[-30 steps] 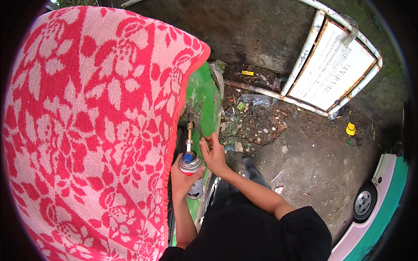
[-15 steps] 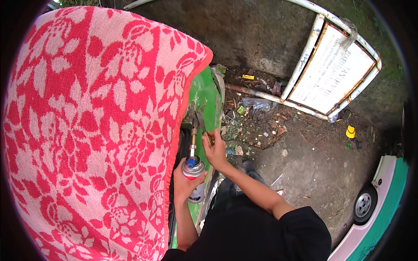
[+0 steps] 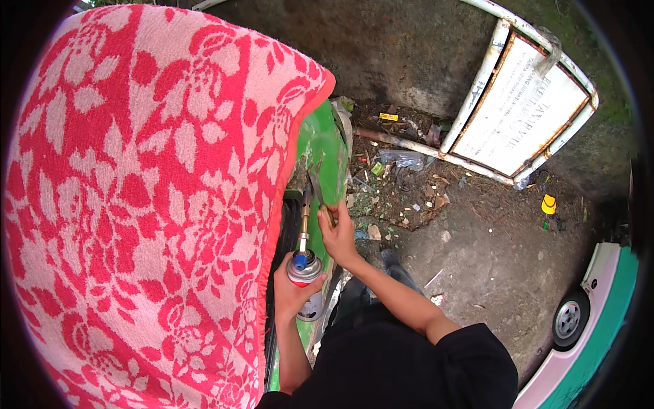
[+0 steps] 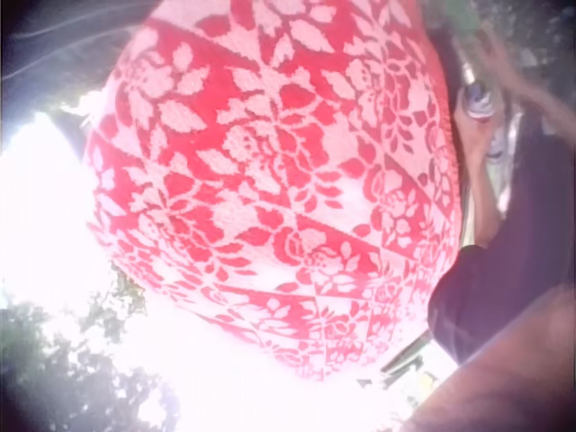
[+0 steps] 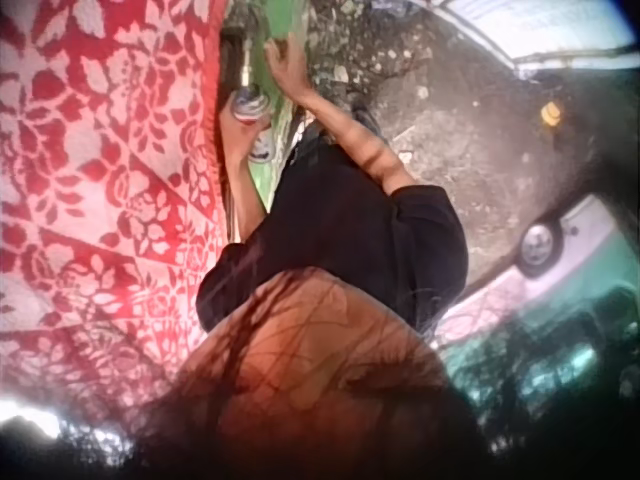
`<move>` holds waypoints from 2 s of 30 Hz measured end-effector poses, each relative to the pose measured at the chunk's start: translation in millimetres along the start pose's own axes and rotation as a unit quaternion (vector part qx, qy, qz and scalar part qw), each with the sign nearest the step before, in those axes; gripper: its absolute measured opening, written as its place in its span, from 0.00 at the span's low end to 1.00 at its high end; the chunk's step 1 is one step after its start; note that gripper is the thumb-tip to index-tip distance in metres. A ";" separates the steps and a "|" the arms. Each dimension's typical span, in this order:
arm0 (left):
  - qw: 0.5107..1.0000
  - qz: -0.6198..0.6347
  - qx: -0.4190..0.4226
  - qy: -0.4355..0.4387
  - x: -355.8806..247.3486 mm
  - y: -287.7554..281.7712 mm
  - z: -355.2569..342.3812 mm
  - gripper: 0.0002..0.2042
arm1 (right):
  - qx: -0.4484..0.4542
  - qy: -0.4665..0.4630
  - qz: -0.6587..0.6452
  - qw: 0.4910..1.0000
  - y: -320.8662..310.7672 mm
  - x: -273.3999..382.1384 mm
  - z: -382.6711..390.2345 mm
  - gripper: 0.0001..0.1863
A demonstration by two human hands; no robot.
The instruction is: The person uses a screwdriver and pliers to pry and adjust a metal edge on a green vehicle body. They then attach a blowtorch to a gas canister and apply heat to the same area while scraping with a metal tool.
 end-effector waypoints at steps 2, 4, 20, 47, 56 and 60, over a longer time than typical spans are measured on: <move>1.000 0.004 0.002 -0.008 -11.6 -0.7 -4.1 0.22 | 0.020 -0.015 0.012 1.000 4.9 -1.3 8.7 0.12; 1.000 -0.010 0.001 -0.001 -4.9 -1.6 2.6 0.21 | 0.029 -0.046 0.024 0.998 2.8 1.5 33.5 0.13; 0.999 -0.048 0.013 0.002 2.2 -1.4 -1.7 0.20 | 0.030 -0.038 -0.022 0.999 -5.2 -5.4 25.3 0.13; 0.992 -0.082 -0.063 0.077 35.0 10.5 -8.7 0.25 | -0.017 0.072 -0.032 0.997 -46.7 -46.6 18.0 0.12; 0.993 -0.068 -0.071 0.062 43.4 8.3 -6.9 0.22 | -0.015 -0.041 -0.003 0.999 -37.5 -44.0 13.0 0.14; 0.996 -0.058 -0.050 0.050 43.8 10.7 -8.5 0.23 | -0.013 -0.006 -0.002 1.000 -27.5 -63.6 20.8 0.15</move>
Point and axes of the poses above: each hand's wrist, its own z-axis away from the middle knuckle, its own y-axis out of the palm, x = y × z, the point moved 8 cm from there along -z, towards the middle knuckle, and after that the axes turned 2 degrees about x, right-handed, at the moved point
